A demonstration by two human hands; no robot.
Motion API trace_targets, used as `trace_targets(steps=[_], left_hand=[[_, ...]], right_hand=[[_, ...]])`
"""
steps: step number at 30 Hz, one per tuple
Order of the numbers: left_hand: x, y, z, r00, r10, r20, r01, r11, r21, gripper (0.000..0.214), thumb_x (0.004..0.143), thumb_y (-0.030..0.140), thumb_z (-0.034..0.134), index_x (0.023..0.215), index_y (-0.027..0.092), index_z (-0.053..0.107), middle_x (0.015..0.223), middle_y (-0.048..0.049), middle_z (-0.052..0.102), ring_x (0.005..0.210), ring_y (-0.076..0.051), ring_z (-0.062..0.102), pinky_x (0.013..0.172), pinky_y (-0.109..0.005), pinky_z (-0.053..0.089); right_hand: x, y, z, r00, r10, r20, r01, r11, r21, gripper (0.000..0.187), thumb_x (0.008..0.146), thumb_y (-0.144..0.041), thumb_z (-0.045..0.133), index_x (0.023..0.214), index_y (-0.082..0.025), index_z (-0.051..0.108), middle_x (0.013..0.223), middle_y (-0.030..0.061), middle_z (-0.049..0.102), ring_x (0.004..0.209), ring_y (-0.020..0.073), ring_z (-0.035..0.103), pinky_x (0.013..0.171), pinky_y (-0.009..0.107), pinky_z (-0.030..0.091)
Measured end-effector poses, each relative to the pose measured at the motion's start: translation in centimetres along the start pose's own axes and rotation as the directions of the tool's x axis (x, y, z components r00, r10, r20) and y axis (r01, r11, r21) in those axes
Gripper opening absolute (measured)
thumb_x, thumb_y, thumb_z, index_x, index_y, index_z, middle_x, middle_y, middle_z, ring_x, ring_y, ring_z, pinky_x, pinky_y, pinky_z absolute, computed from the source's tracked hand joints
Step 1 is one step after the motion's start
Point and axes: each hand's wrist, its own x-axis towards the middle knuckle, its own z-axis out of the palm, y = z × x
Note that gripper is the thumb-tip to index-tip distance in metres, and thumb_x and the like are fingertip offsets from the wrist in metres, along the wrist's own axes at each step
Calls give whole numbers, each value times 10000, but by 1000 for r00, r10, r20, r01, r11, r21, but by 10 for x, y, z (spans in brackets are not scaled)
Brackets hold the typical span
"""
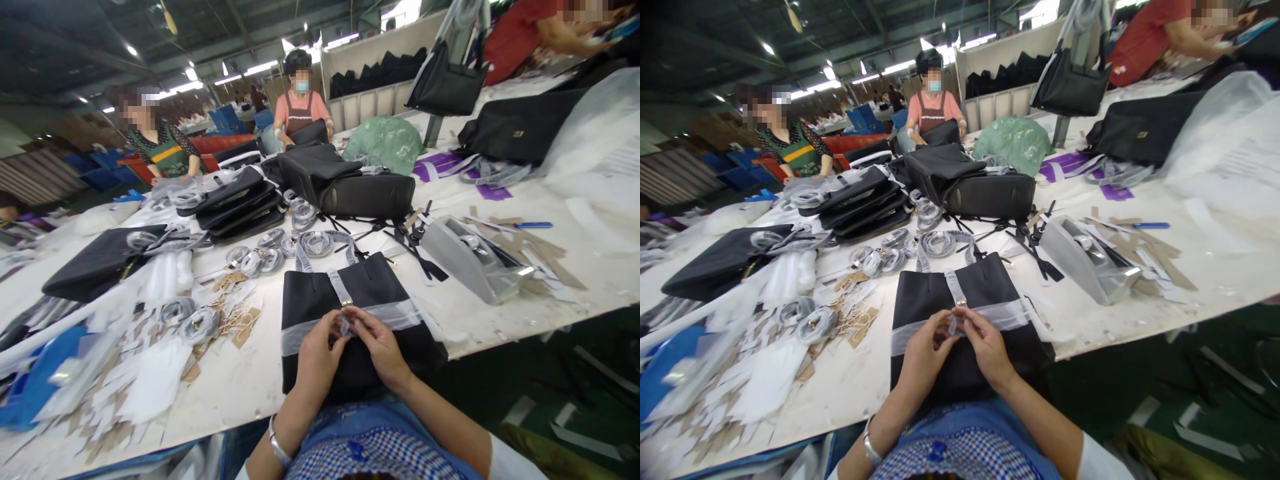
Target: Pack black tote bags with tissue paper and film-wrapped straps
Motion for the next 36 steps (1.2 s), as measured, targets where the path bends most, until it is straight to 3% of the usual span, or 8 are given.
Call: trace_targets(steps=[4, 8, 13, 20, 24, 29, 32, 36], left_hand=[[2, 4, -1, 996, 92, -3, -90, 987, 131, 225, 848, 120, 646, 1038, 241, 641, 902, 6, 670, 810, -175, 644, 766, -298, 521], [1, 5, 1, 992, 126, 21, -128, 978, 163, 165, 844, 114, 650, 953, 234, 621, 1117, -20, 640, 975, -197, 638, 830, -307, 525], [4, 2, 7, 987, 162, 9, -160, 966, 202, 378, 863, 77, 618, 1196, 236, 535, 1143, -40, 652, 1048, -207, 627, 925, -342, 508], [3, -2, 1, 991, 132, 29, -135, 948, 287, 212, 846, 145, 701, 1008, 220, 587, 818, 26, 608, 735, -164, 605, 681, -268, 492], [1, 1, -1, 994, 112, 0, -106, 939, 329, 329, 795, 186, 768, 1057, 225, 572, 954, 5, 656, 782, -174, 633, 699, -281, 505], [2, 2, 0, 987, 143, -79, -105, 927, 359, 273, 830, 162, 730, 1061, 248, 615, 953, 3, 677, 906, -192, 644, 758, -288, 527], [2, -4, 2, 964, 240, -109, -190, 919, 345, 317, 881, 190, 684, 1178, 256, 595, 1031, -17, 683, 953, -188, 648, 829, -296, 532], [2, -20, 7, 931, 362, -56, -320, 878, 356, 192, 976, 203, 521, 1153, 208, 595, 1049, -44, 701, 929, -183, 677, 805, -274, 538]], right_hand=[[0, 0, -2, 1000, -21, -9, 20, 998, -67, 310, 939, -424, 586, 1188, -268, 686, 1264, 55, 658, 1252, 258, 544, 1130, 460, 366], [1, 4, -5, 999, -47, 0, 47, 995, -84, 311, 952, -414, 567, 1205, -272, 678, 1278, 50, 650, 1246, 259, 548, 1153, 474, 322], [1, 10, -6, 1000, -6, 18, 6, 1000, -12, 304, 955, -389, 578, 1231, -291, 657, 1305, 42, 631, 1217, 258, 571, 1122, 469, 376], [1, 7, -3, 1000, -13, 21, 12, 998, 56, 299, 940, -407, 605, 1204, -287, 678, 1305, 38, 624, 1264, 269, 530, 1104, 451, 419], [1, 7, -1, 1000, -25, 15, 24, 997, 78, 292, 942, -401, 606, 1203, -293, 679, 1310, 30, 619, 1284, 262, 512, 1110, 446, 421], [1, 7, -1, 1000, -25, 17, 23, 997, 78, 277, 950, -370, 600, 1207, -294, 673, 1307, 28, 621, 1279, 253, 517, 1102, 431, 431], [1, 7, -2, 999, -40, 17, 39, 996, 79, 275, 954, -361, 593, 1208, -293, 670, 1302, 31, 625, 1263, 254, 532, 1093, 436, 440], [2, 10, -2, 998, -59, 5, 58, 998, 37, 270, 962, -358, 574, 1204, -289, 671, 1290, 30, 631, 1246, 247, 546, 1092, 437, 445]])
